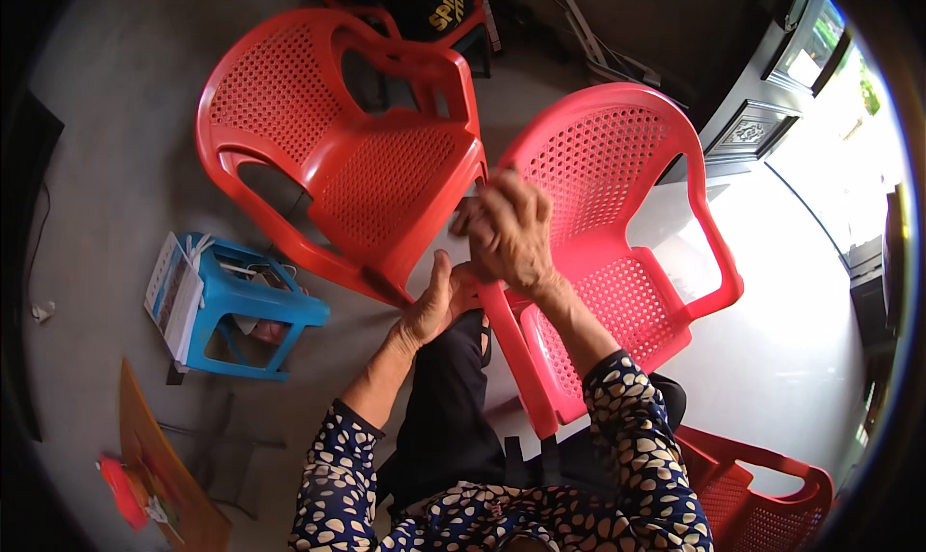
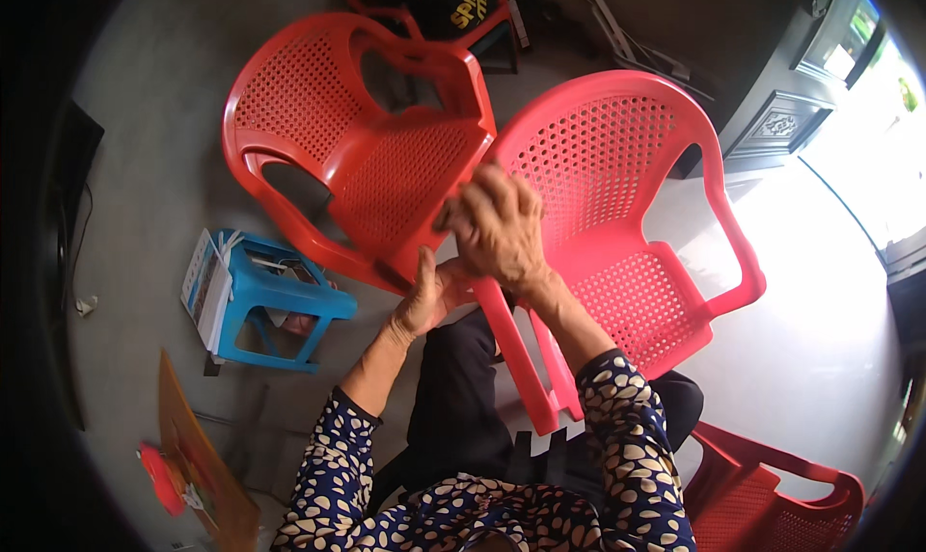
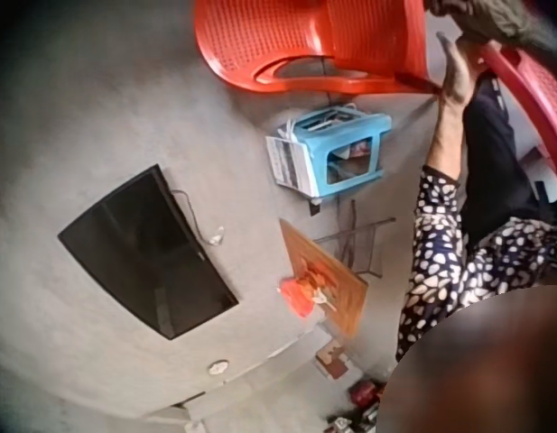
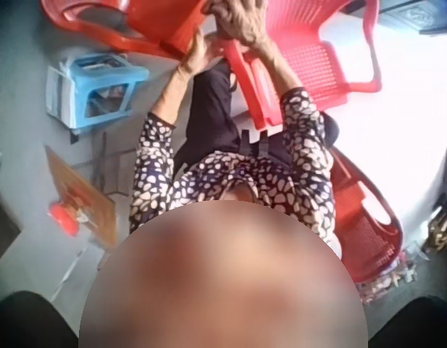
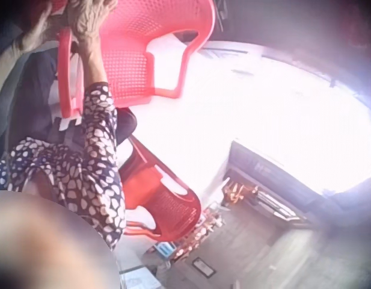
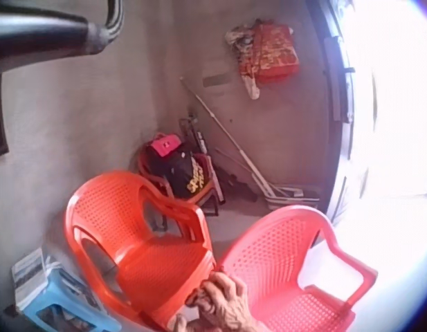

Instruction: The person wipes a red plastic chair with a cloth, cleaning the seat, backrest, and legs. They then pick up a pink plastic chair and wipe its seat and backrest with the same cloth.

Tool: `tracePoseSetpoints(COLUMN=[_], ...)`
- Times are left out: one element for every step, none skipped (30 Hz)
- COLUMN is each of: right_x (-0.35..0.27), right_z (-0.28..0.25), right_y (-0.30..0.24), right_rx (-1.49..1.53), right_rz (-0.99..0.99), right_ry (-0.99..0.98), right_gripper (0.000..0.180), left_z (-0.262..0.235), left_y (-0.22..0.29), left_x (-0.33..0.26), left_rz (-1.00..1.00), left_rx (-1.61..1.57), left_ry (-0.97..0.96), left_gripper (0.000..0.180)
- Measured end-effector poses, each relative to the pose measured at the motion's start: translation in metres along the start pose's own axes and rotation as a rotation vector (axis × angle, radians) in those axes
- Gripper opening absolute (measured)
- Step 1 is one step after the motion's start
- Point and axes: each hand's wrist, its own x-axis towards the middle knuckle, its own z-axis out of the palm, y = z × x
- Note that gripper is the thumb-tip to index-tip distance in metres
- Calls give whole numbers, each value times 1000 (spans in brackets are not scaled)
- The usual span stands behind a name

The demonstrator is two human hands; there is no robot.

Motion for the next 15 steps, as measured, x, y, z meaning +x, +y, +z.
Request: tracePoseSetpoints(right_x=[18, 32, 43, 51, 58, 65, 62, 58, 53, 39, 28, 32, 32, 33, 35], right_z=[0, 6, 15, 13, 10, 6, 6, -1, -4, -3, 2, 6, 2, 0, 1], right_y=[9, 16, 14, 11, 8, 9, 5, -4, -15, -14, -9, -8, -3, 4, 9], right_rx=[-74, -17, 54, 66, 78, 79, 62, 92, 124, 126, 128, 157, 134, 142, 164], right_rz=[-74, 116, 304, 300, 297, 286, 151, 78, 8, 6, 3, -57, -83, -122, -157], right_ry=[-25, 66, 166, 170, 174, 181, 144, 59, -26, -48, -71, -18, -41, -19, 10], right_gripper=[34, 33, 33, 31, 29, 28, 27, 30, 33, 36, 39, 41, 40, 36, 33], left_z=[-10, -3, 2, 5, 3, 1, -3, -4, -2, 21, 44, 32, 28, 22, 24], left_y=[-9, -11, -10, -9, -6, -4, -4, -13, -21, -20, -18, -30, -40, -48, -44], left_x=[-5, -5, -7, -6, -7, -3, 2, 9, 16, 31, 44, 47, 49, 50, 50], left_rz=[-26, -26, -22, 2, 9, 21, 33, 182, 263, 297, 329, 389, 395, 402, 410], left_rx=[18, 69, 131, 84, 63, 39, 16, 11, 13, -96, -206, -104, -52, 0, 62], left_ry=[75, 135, 208, 276, 275, 262, 249, 288, 399, 543, 688, 848, 811, 774, 748], left_gripper=[86, 84, 81, 67, 63, 58, 54, 48, 51, 51, 50, 47, 47, 47, 48])
